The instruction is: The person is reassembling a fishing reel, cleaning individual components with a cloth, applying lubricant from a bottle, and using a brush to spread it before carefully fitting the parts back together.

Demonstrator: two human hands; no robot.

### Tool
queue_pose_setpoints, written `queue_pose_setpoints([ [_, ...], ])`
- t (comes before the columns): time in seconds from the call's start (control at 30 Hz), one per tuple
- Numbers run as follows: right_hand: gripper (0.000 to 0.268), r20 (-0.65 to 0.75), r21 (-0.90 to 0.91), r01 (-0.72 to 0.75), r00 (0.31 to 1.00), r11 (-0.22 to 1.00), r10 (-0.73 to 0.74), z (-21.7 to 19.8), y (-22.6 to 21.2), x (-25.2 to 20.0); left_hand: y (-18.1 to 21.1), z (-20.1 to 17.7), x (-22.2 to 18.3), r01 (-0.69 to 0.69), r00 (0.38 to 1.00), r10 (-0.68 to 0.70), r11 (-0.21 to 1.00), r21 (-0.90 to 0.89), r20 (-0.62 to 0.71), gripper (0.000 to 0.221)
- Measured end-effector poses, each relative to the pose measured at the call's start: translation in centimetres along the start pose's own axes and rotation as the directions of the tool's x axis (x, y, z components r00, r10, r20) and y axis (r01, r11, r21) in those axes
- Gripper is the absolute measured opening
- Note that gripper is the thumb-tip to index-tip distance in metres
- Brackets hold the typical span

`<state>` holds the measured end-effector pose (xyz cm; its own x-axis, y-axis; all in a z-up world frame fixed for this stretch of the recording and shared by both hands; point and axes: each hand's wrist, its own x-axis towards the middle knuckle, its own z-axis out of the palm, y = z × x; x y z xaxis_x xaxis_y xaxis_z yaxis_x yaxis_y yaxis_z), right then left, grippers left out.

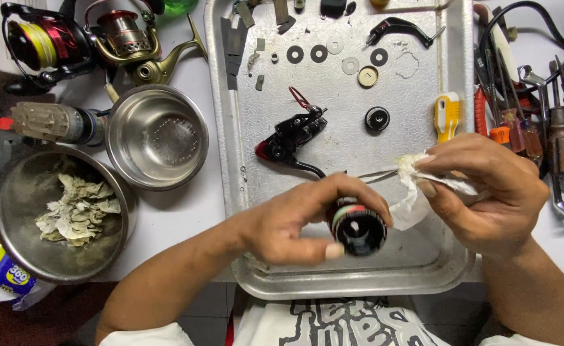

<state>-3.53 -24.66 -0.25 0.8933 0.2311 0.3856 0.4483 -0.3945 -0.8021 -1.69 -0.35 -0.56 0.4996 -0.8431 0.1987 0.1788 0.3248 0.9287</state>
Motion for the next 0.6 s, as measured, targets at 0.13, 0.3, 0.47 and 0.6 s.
queue_pose_setpoints([
  [0.13,0.019,0.007,0.053,0.032,0.999,0.998,-0.033,0.1,0.1,-0.4,-1.0,0.2,0.2,0.135,0.982,-0.161,0.964,-0.23,-0.096,0.05],
  [0.3,0.01,0.181,-0.031,0.215,0.962,0.976,-0.206,0.4,-1.9,1.0,-1.3,0.0,0.5,0.16,0.98,-0.171,0.981,-0.111,-0.104,0.056],
  [0.47,0.012,0.398,-0.076,0.31,0.881,0.948,-0.256,0.7,-2.3,1.8,-1.0,-0.1,0.9,0.208,0.977,-0.183,0.934,0.289,-0.112,0.044],
  [0.6,0.013,0.421,-0.211,0.356,0.874,0.91,-0.244,1.0,-3.2,2.1,-0.7,0.1,0.9,0.223,0.975,-0.203,0.923,0.312,-0.095,0.04],
])
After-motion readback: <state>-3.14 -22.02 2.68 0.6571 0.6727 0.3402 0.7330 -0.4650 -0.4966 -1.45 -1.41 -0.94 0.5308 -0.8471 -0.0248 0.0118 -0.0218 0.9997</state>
